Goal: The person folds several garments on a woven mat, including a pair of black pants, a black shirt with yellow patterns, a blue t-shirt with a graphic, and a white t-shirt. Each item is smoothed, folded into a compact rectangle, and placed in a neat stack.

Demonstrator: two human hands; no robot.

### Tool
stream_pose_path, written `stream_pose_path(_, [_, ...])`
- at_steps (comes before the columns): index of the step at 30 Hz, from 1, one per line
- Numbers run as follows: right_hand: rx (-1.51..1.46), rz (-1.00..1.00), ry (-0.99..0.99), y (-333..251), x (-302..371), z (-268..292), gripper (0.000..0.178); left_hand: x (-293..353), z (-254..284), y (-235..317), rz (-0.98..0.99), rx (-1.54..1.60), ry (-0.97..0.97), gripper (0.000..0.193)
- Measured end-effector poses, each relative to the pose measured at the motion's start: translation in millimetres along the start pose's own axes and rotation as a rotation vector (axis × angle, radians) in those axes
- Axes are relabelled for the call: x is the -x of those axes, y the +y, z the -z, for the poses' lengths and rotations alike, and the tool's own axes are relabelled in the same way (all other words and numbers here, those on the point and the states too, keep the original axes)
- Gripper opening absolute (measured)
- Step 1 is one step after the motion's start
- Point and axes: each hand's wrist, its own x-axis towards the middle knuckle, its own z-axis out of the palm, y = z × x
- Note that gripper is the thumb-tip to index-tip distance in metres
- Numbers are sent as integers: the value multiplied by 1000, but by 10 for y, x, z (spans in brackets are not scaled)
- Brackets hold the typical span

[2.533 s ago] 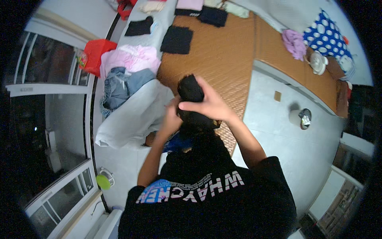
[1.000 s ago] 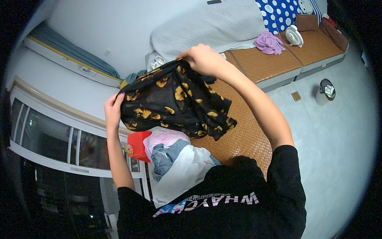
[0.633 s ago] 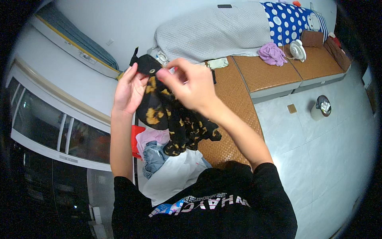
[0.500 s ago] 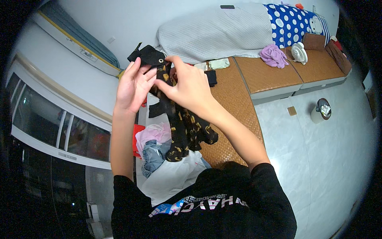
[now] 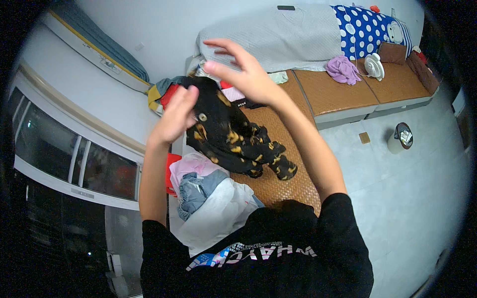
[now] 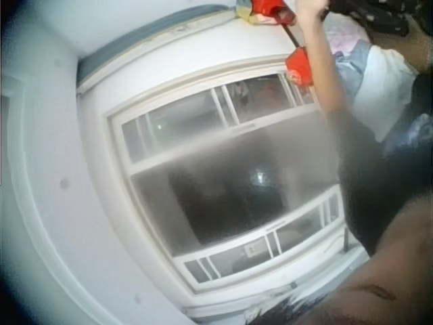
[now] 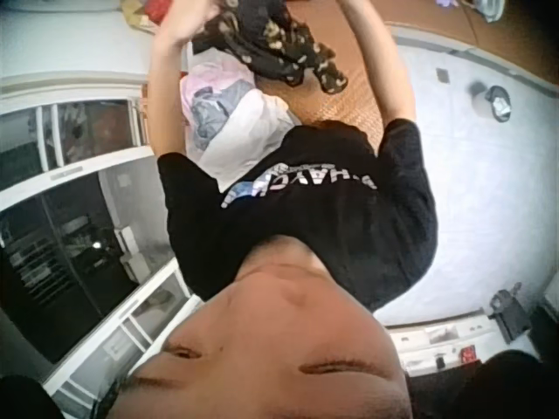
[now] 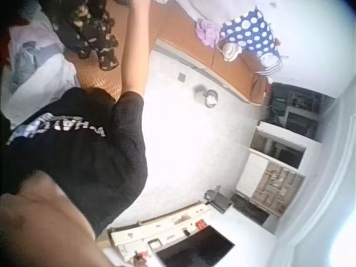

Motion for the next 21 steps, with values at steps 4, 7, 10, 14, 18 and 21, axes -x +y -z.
stream_pose_path(4, [-310,-811,-423,124,200,56,76,144,-320,-113,-134,68,-309,46])
stream_pose_path(7, [-311,-529,-818,399,367,90,47,205,-474,-291,-150,-54,-436,48])
stream_pose_path(10, [-258,-597,-633,148,522,310,35,344,-492,-434,-21,-3,-416,45])
stream_pose_path(14, [134,-682,-753,-297,1257,421,55,1151,-604,-867,164,-73,-238,30])
stream_pose_path(18, [52,-885,-894,-539,2555,256,48,1901,-1197,-1212,449,-261,-422,20])
stream_pose_path(21, [175,-1295,-743,-667,3284,218,44,2272,-1814,-1776,417,-55,-101,11])
